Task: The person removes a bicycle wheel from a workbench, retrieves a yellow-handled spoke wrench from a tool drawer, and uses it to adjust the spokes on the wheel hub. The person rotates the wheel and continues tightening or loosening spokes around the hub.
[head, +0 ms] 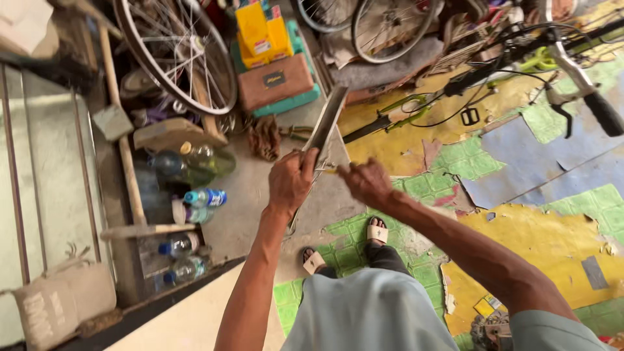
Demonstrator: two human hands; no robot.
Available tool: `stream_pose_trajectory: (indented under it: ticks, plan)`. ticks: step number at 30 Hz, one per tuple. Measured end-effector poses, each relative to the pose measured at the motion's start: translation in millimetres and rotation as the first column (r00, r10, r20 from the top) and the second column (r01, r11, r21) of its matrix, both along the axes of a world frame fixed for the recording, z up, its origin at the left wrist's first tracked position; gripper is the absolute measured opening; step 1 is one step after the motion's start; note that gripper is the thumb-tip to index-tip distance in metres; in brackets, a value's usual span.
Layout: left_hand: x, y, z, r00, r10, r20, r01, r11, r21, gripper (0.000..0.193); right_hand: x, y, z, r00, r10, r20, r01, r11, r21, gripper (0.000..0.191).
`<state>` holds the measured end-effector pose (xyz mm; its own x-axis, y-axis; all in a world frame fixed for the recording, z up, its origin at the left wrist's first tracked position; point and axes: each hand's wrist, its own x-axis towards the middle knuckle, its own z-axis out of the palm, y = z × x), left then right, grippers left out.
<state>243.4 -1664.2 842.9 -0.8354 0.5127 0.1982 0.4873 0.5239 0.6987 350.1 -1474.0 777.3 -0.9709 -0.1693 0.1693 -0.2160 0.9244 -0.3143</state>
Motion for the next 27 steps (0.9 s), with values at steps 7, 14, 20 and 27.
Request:
stream_pose_trajectory:
  ticks: [7,14,20,27]
  plan:
    - [11,13,36,0.999,-0.021,0.046,0.022,0.999,-0.025,0.049,4,11,-7,1.000,-0.004,-0.025,0.004,1.000,0.018,0.008]
    - [4,11,21,0.996,0.056,0.075,-0.054,0.998,-0.023,0.053,17,-2,-32,0.990,-0.027,-0.136,0.000,0.981,-0.196,0.010]
    - [-10,5,7,0.981,0.153,0.120,-0.149,0.988,-0.036,0.057,14,-11,-53,0.980,-0.064,-0.187,0.006,0.955,-0.296,0.013]
    - [-15,-3,9,0.954,0.214,0.210,-0.229,0.972,0.051,0.060,3,-7,-48,0.987,-0.061,-0.146,0.020,0.963,-0.269,0.016]
